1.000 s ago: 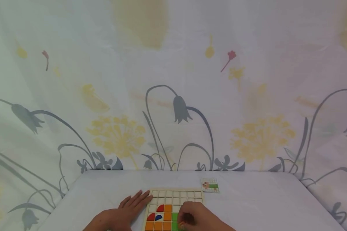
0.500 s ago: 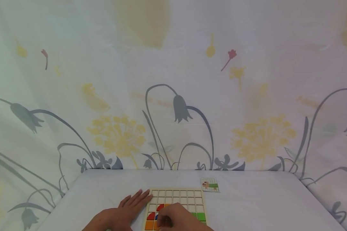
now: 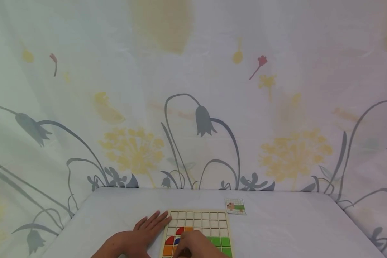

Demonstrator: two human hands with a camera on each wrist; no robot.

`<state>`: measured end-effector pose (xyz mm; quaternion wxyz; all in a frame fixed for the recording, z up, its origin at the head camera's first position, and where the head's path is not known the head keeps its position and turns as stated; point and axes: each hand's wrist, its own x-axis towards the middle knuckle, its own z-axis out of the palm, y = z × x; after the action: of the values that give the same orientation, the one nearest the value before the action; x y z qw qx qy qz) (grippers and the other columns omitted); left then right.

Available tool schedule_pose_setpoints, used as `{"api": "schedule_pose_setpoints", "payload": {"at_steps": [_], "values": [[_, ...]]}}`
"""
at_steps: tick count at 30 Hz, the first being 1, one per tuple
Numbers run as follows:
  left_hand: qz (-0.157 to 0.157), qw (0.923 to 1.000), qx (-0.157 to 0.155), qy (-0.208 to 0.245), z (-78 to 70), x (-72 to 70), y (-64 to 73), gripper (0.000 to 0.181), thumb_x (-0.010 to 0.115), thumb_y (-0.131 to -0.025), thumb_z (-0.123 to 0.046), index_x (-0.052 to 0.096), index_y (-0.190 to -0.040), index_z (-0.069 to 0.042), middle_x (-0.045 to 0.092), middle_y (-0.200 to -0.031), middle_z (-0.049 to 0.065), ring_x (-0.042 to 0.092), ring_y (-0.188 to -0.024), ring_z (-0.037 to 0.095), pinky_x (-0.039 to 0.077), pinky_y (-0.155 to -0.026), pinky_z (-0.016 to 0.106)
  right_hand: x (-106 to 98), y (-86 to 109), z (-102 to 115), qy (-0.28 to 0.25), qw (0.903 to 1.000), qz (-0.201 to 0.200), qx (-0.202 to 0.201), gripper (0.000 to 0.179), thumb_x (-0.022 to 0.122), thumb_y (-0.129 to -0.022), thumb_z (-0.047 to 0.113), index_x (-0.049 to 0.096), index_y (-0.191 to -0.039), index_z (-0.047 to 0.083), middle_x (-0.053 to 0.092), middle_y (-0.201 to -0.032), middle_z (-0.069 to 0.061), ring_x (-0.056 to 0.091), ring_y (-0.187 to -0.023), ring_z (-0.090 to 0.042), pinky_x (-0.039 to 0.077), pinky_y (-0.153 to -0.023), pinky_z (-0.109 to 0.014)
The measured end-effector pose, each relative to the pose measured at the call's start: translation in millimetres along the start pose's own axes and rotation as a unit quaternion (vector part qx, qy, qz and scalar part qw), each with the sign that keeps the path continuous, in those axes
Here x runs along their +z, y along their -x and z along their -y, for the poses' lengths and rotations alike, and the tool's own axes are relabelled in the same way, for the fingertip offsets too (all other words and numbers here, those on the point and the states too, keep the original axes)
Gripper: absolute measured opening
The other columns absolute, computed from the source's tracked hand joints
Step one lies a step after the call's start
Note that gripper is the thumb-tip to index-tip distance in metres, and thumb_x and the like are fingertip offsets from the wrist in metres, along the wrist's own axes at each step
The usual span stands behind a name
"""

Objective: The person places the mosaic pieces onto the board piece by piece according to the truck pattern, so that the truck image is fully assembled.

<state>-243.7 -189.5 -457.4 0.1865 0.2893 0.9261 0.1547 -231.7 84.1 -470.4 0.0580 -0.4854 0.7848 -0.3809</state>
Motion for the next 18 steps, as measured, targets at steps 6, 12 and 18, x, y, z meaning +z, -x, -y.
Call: {"api": "schedule_pose_setpoints", "payload": {"at_steps": [6, 12, 18], "values": [[0.009, 0.9997, -0.021, 0.0, -8.4, -1.0, -3.0, 0.121, 0.086, -0.081, -0.063, 0.014, -0.172, -0.031, 0.005, -0.179, -0.008, 0.004, -0.165, 0.027, 0.012, -0.126, 0.064, -19, 25.9, -3, -0.021, 0.9995, -0.02, 0.009, 0.011, 0.073, -0.099, 0.013, 0.084, -0.097, 0.012, 0.068, -0.088, 0.011, 0.055, -0.077, 0.008, 0.05, -0.067, -0.016], [0.019, 0.9996, -0.019, 0.006, -7.4, -2.8, -3.3, 0.119, 0.084, -0.082, -0.064, 0.013, -0.172, -0.032, 0.005, -0.179, -0.008, 0.004, -0.165, 0.028, 0.012, -0.126, 0.065, -44, 76.7, -12, -0.094, 0.9931, -0.04, 0.057, 0.013, 0.069, -0.1, 0.005, 0.08, -0.099, 0.012, 0.066, -0.091, 0.013, 0.06, -0.077, 0.005, 0.055, -0.066, -0.023], [0.014, 0.9998, -0.013, 0.009, -6.3, -2.2, 0.4, 0.117, 0.085, -0.084, -0.06, 0.014, -0.172, -0.029, 0.006, -0.179, -0.007, 0.005, -0.165, 0.028, 0.013, -0.126, 0.065, -62, 129.1, -25, -0.107, 0.9895, -0.07, 0.067, 0.017, 0.066, -0.101, 0.001, 0.076, -0.099, 0.015, 0.069, -0.087, 0.013, 0.059, -0.069, 0.007, 0.054, -0.055, -0.025]]}}
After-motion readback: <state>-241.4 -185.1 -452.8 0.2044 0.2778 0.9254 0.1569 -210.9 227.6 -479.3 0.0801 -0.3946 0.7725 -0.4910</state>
